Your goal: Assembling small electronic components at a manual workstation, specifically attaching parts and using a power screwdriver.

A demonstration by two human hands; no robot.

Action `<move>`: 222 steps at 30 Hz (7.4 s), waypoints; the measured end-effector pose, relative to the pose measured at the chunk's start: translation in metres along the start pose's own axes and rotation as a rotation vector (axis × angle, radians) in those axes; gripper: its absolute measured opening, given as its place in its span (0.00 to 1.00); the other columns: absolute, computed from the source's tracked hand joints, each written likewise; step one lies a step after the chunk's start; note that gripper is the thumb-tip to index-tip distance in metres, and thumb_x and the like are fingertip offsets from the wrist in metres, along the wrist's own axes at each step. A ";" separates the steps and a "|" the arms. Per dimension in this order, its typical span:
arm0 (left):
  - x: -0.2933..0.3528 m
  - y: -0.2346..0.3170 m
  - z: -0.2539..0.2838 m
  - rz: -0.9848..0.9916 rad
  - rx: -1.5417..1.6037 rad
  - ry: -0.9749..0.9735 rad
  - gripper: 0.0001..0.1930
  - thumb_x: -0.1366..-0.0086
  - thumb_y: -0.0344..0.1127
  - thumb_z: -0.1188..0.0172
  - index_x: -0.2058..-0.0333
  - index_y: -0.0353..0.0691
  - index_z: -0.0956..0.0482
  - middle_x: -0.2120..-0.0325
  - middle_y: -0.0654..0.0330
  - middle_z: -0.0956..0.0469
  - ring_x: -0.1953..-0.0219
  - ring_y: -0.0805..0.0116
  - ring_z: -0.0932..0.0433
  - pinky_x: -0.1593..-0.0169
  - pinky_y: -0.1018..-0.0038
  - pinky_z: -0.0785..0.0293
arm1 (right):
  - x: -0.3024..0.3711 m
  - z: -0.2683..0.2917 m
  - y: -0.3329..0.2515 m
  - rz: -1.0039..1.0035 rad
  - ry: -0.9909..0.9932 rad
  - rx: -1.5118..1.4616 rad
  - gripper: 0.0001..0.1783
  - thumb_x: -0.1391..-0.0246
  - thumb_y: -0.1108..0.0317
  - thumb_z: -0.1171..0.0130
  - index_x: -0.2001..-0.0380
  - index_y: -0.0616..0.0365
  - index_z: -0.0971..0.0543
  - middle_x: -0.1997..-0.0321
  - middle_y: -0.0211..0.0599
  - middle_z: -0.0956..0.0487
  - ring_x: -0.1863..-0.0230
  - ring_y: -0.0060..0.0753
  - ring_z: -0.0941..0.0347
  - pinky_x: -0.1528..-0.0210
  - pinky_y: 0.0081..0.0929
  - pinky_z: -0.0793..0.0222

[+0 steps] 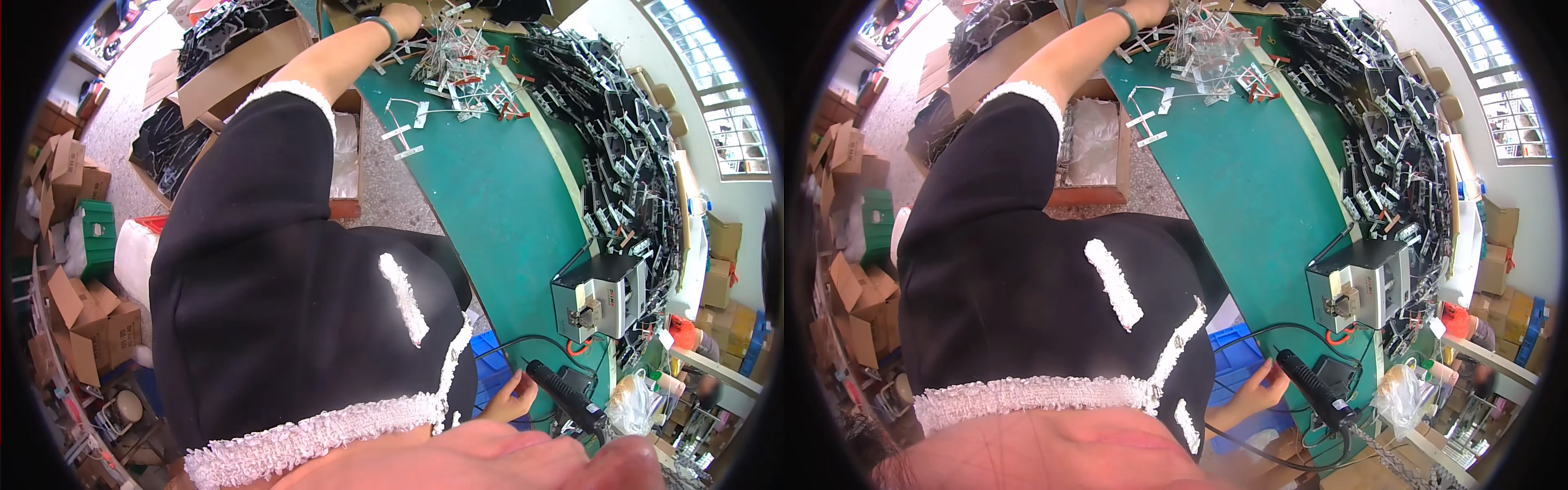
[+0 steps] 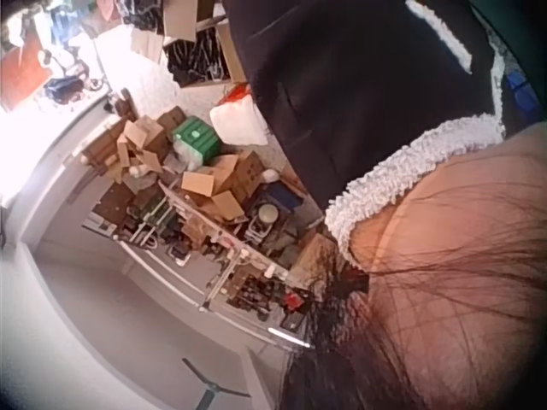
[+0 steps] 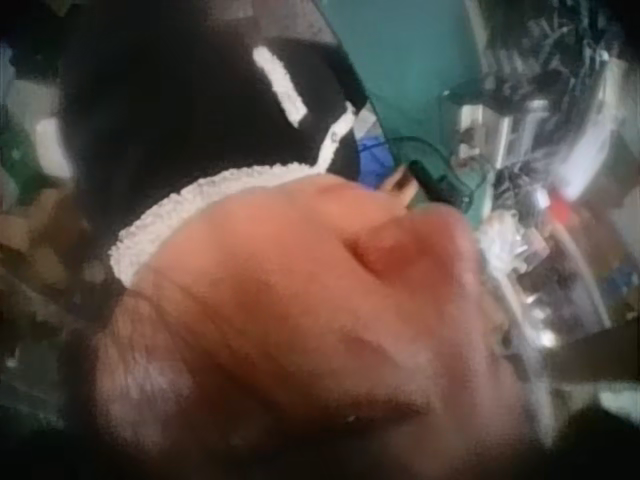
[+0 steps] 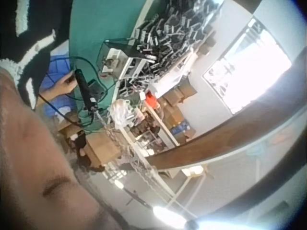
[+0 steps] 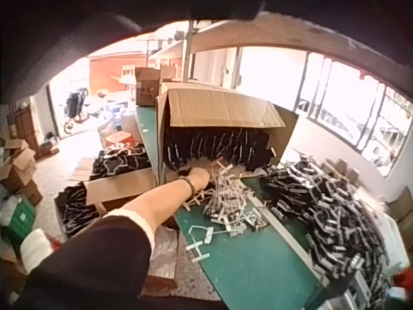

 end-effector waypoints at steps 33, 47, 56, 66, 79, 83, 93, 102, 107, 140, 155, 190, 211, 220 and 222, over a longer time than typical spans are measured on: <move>0.223 0.109 0.151 -0.727 0.930 0.036 0.10 0.35 0.41 0.40 0.63 0.41 0.20 0.59 0.54 0.21 0.52 0.58 0.24 0.47 0.64 0.29 | -0.048 -0.056 -0.088 0.078 -0.300 -0.591 0.08 0.42 0.79 0.45 0.59 0.68 0.22 0.67 0.37 0.22 0.69 0.23 0.25 0.64 0.19 0.27; 0.208 0.316 0.252 -0.432 1.613 -0.298 0.15 0.32 0.45 0.43 0.65 0.36 0.24 0.80 0.61 0.22 0.82 0.74 0.22 0.80 0.78 0.28 | -0.097 -0.077 -0.253 0.826 0.147 -0.003 0.30 0.56 0.72 0.28 0.47 0.49 0.23 0.42 0.40 0.29 0.48 0.41 0.27 0.54 0.31 0.25; 0.196 0.378 0.213 -0.459 1.794 -0.719 0.15 0.31 0.42 0.44 0.66 0.34 0.22 0.81 0.62 0.23 0.83 0.75 0.24 0.83 0.81 0.34 | -0.131 -0.081 -0.239 0.914 -0.035 -0.080 0.24 0.59 0.77 0.32 0.54 0.52 0.20 0.48 0.36 0.23 0.49 0.40 0.26 0.47 0.34 0.28; 0.194 0.333 0.275 -0.536 1.303 0.230 0.21 0.37 0.51 0.38 0.65 0.35 0.18 0.80 0.53 0.20 0.76 0.65 0.19 0.71 0.71 0.25 | -0.172 -0.062 -0.167 0.388 0.328 -0.236 0.23 0.55 0.62 0.26 0.56 0.57 0.22 0.64 0.37 0.17 0.71 0.27 0.20 0.68 0.22 0.25; 0.231 0.418 0.165 -0.442 1.612 -0.934 0.23 0.28 0.51 0.52 0.57 0.35 0.19 0.66 0.61 0.20 0.67 0.72 0.24 0.60 0.73 0.28 | -0.157 -0.120 -0.169 0.453 -0.377 -0.392 0.16 0.57 0.75 0.29 0.60 0.57 0.16 0.66 0.31 0.22 0.68 0.23 0.28 0.64 0.20 0.31; 0.241 0.396 0.169 -0.756 0.787 -0.300 0.30 0.40 0.58 0.41 0.46 0.43 0.25 0.50 0.57 0.24 0.44 0.54 0.29 0.46 0.54 0.33 | -0.141 -0.131 -0.153 0.446 -0.490 -0.376 0.15 0.61 0.77 0.28 0.65 0.60 0.17 0.66 0.31 0.21 0.69 0.23 0.28 0.65 0.21 0.31; 0.284 0.381 0.159 -1.264 1.015 -0.142 0.47 0.57 0.39 0.24 0.37 0.45 0.37 0.34 0.58 0.41 0.31 0.54 0.47 0.30 0.55 0.48 | -0.106 -0.139 -0.164 0.740 -0.491 -0.197 0.11 0.68 0.73 0.27 0.76 0.52 0.18 0.70 0.26 0.23 0.64 0.33 0.26 0.54 0.31 0.36; 0.278 0.385 0.162 -1.181 1.168 -0.372 0.59 0.67 0.31 0.21 0.33 0.44 0.45 0.38 0.56 0.34 0.38 0.55 0.36 0.35 0.60 0.39 | -0.094 -0.158 -0.142 0.551 -0.488 -0.298 0.09 0.65 0.71 0.26 0.75 0.53 0.16 0.69 0.27 0.20 0.65 0.29 0.25 0.55 0.29 0.36; 0.280 0.381 0.166 -1.206 1.197 -0.285 0.58 0.67 0.30 0.21 0.34 0.44 0.43 0.38 0.54 0.35 0.38 0.54 0.37 0.35 0.61 0.39 | -0.094 -0.157 -0.149 0.564 -0.527 -0.291 0.08 0.64 0.70 0.27 0.76 0.53 0.16 0.69 0.28 0.18 0.63 0.30 0.24 0.54 0.29 0.36; 0.339 0.372 0.206 -1.128 1.177 -0.016 0.15 0.46 0.34 0.33 0.59 0.46 0.24 0.65 0.68 0.23 0.59 0.65 0.24 0.48 0.66 0.34 | -0.082 -0.141 -0.136 0.504 -0.376 -0.201 0.10 0.57 0.68 0.30 0.70 0.53 0.22 0.59 0.28 0.17 0.50 0.34 0.24 0.35 0.41 0.44; 0.339 0.377 0.195 -1.178 1.095 -0.042 0.23 0.47 0.33 0.32 0.50 0.49 0.24 0.54 0.62 0.24 0.48 0.61 0.28 0.45 0.64 0.34 | -0.073 -0.120 -0.121 0.530 -0.154 -0.078 0.17 0.60 0.67 0.27 0.63 0.54 0.16 0.60 0.32 0.21 0.56 0.37 0.26 0.53 0.33 0.32; 0.315 0.371 0.163 -1.044 1.121 -0.141 0.32 0.48 0.37 0.30 0.43 0.47 0.29 0.42 0.52 0.29 0.34 0.58 0.38 0.33 0.59 0.47 | -0.067 -0.122 -0.165 0.722 -0.213 0.162 0.10 0.57 0.63 0.30 0.67 0.44 0.15 0.67 0.20 0.20 0.57 0.30 0.28 0.47 0.33 0.40; 0.313 0.367 0.162 -1.010 1.172 -0.133 0.37 0.54 0.34 0.27 0.42 0.50 0.29 0.38 0.51 0.33 0.39 0.49 0.34 0.36 0.58 0.41 | -0.072 -0.122 -0.158 0.670 -0.214 0.066 0.08 0.58 0.65 0.29 0.70 0.43 0.15 0.67 0.19 0.20 0.58 0.29 0.28 0.48 0.32 0.40; 0.313 0.367 0.165 -1.010 1.185 -0.141 0.39 0.54 0.32 0.27 0.41 0.50 0.30 0.40 0.51 0.32 0.38 0.50 0.35 0.36 0.58 0.41 | -0.075 -0.124 -0.162 0.670 -0.267 0.123 0.07 0.57 0.65 0.30 0.71 0.44 0.15 0.67 0.20 0.20 0.58 0.30 0.28 0.46 0.34 0.40; 0.313 0.368 0.163 -1.018 1.194 -0.148 0.39 0.54 0.32 0.27 0.41 0.50 0.30 0.40 0.52 0.31 0.38 0.50 0.35 0.36 0.58 0.41 | -0.076 -0.124 -0.163 0.682 -0.270 0.124 0.07 0.57 0.66 0.30 0.71 0.44 0.15 0.67 0.20 0.20 0.58 0.30 0.28 0.46 0.34 0.40</move>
Point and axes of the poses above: each hand's wrist, its own x-axis away from the middle knuckle, its own z-axis out of the back of the hand, y = z × x, the point moved 10 cm from there along -x, towards the middle knuckle
